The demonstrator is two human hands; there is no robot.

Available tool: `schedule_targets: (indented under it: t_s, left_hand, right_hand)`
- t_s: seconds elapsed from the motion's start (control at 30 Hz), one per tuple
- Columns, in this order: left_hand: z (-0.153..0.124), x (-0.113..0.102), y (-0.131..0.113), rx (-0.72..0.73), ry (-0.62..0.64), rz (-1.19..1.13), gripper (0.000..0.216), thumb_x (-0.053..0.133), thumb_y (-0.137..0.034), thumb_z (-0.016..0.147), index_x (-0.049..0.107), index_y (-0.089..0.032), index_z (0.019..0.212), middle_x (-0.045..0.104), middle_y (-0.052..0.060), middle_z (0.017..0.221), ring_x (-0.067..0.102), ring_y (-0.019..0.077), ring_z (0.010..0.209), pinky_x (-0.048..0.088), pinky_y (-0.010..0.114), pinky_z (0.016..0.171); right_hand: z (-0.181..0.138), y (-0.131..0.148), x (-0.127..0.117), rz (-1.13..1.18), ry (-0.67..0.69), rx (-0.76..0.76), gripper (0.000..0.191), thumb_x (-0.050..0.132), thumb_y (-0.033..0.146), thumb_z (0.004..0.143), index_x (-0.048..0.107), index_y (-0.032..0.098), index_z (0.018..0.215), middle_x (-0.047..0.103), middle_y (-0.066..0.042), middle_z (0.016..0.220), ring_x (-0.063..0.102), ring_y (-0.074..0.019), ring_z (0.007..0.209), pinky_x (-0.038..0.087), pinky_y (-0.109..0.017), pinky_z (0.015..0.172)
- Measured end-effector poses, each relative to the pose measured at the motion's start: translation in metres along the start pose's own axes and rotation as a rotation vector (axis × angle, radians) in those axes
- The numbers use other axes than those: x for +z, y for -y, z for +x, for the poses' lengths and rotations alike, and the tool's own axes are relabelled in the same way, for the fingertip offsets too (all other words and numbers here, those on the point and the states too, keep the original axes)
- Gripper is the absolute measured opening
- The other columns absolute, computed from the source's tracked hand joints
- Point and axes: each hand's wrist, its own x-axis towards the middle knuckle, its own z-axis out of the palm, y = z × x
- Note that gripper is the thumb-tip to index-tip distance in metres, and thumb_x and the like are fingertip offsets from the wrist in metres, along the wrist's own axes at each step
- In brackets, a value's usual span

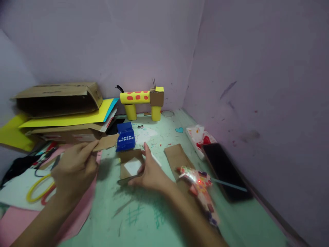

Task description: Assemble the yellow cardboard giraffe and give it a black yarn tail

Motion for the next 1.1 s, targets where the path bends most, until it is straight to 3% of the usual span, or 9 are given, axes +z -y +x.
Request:
schedule_targets:
  t_s: [0.1, 0.23, 0.4, 0.5, 0.6, 0.73, 0.83, 0.93, 1.1]
  left_hand:
    - [0.0, -0.013, -0.012, 0.144, -0.04, -0.104, 0.035, 0.055, -0.008, 0.075, 0.064, -0.013, 0.108, 0.068, 0.013, 0.097, 0.059, 0.026, 0.086, 0.047, 0.035, 0.073]
    - [-0.006, -0.022, -0.037, 0.391, 0.077, -0.195, 0.034, 0.057, -0.009, 0.072, 0.063, -0.011, 0.105, 0.067, 0.015, 0.103, 0.055, 0.0312, 0.092, 0.045, 0.044, 0.08]
    - [-0.011, -0.015, -0.052, 0.472, 0.218, -0.288, 0.026, 0.05, -0.01, 0.074, 0.067, -0.006, 0.093, 0.066, 0.02, 0.103, 0.053, 0.035, 0.097, 0.042, 0.052, 0.084]
    - [-0.011, -0.01, -0.054, 0.444, 0.236, -0.217, 0.028, 0.049, -0.01, 0.074, 0.068, -0.004, 0.094, 0.066, 0.022, 0.102, 0.054, 0.0363, 0.094, 0.044, 0.052, 0.077]
    - [-0.013, -0.007, -0.059, 0.4, 0.311, -0.185, 0.034, 0.047, -0.01, 0.073, 0.066, -0.003, 0.1, 0.064, 0.023, 0.107, 0.054, 0.0378, 0.097, 0.046, 0.053, 0.077]
    - [-0.017, -0.006, -0.06, 0.382, 0.475, -0.514, 0.04, 0.04, -0.012, 0.081, 0.057, -0.007, 0.117, 0.057, 0.02, 0.12, 0.049, 0.0321, 0.112, 0.044, 0.05, 0.091]
    - [-0.012, -0.013, -0.039, 0.263, 0.547, -0.701, 0.042, 0.036, -0.015, 0.088, 0.049, -0.02, 0.127, 0.049, 0.011, 0.134, 0.042, 0.0243, 0.125, 0.039, 0.042, 0.101]
    - [-0.005, -0.023, -0.003, 0.061, 0.667, -0.66, 0.045, 0.041, -0.025, 0.089, 0.041, -0.034, 0.134, 0.038, 0.003, 0.145, 0.035, 0.0246, 0.132, 0.033, 0.045, 0.106]
    - [-0.012, -0.018, 0.027, -0.097, 1.004, -0.771, 0.098, 0.072, -0.032, 0.066, 0.015, -0.029, 0.146, 0.028, 0.012, 0.15, 0.034, 0.0358, 0.132, 0.032, 0.052, 0.104]
  right_hand:
    - [-0.002, -0.005, 0.005, 0.022, -0.082, -0.039, 0.134, 0.085, 0.027, 0.049, -0.008, 0.033, 0.145, 0.036, -0.016, 0.14, 0.056, -0.0172, 0.079, 0.05, -0.038, 0.072]
    - [-0.005, -0.006, 0.007, 0.07, -0.08, -0.151, 0.127, 0.082, 0.031, 0.052, -0.004, 0.029, 0.146, 0.034, -0.014, 0.141, 0.055, -0.0258, 0.102, 0.048, -0.043, 0.086]
    - [-0.009, 0.0, -0.001, -0.042, -0.042, -0.266, 0.125, 0.083, 0.037, 0.05, 0.004, 0.021, 0.146, 0.039, -0.016, 0.138, 0.044, -0.0306, 0.123, 0.033, -0.045, 0.104]
    - [-0.012, 0.002, -0.004, -0.201, -0.035, -0.273, 0.123, 0.085, 0.043, 0.045, 0.017, 0.019, 0.145, 0.037, -0.017, 0.14, 0.037, -0.0337, 0.127, 0.027, -0.049, 0.107]
    - [-0.013, 0.001, -0.003, -0.278, -0.028, -0.265, 0.119, 0.084, 0.038, 0.047, 0.018, 0.015, 0.145, 0.036, -0.018, 0.141, 0.033, -0.0343, 0.13, 0.026, -0.049, 0.108]
    - [-0.013, -0.003, 0.0, -0.276, -0.031, -0.375, 0.104, 0.074, 0.024, 0.059, 0.016, 0.016, 0.145, 0.04, -0.017, 0.138, 0.034, -0.0321, 0.13, 0.026, -0.047, 0.108]
    - [-0.012, -0.004, 0.002, -0.247, -0.054, -0.278, 0.11, 0.078, 0.033, 0.057, 0.014, 0.015, 0.145, 0.035, -0.019, 0.141, 0.031, -0.0342, 0.132, 0.025, -0.05, 0.108]
    - [-0.013, 0.0, 0.002, -0.234, -0.044, -0.197, 0.117, 0.083, 0.038, 0.051, 0.016, 0.019, 0.145, 0.03, -0.018, 0.145, 0.026, -0.0347, 0.134, 0.02, -0.052, 0.11]
    - [-0.012, 0.002, 0.005, -0.174, -0.031, -0.164, 0.118, 0.084, 0.033, 0.051, 0.013, 0.02, 0.145, 0.03, -0.017, 0.144, 0.027, -0.033, 0.133, 0.018, -0.052, 0.11]
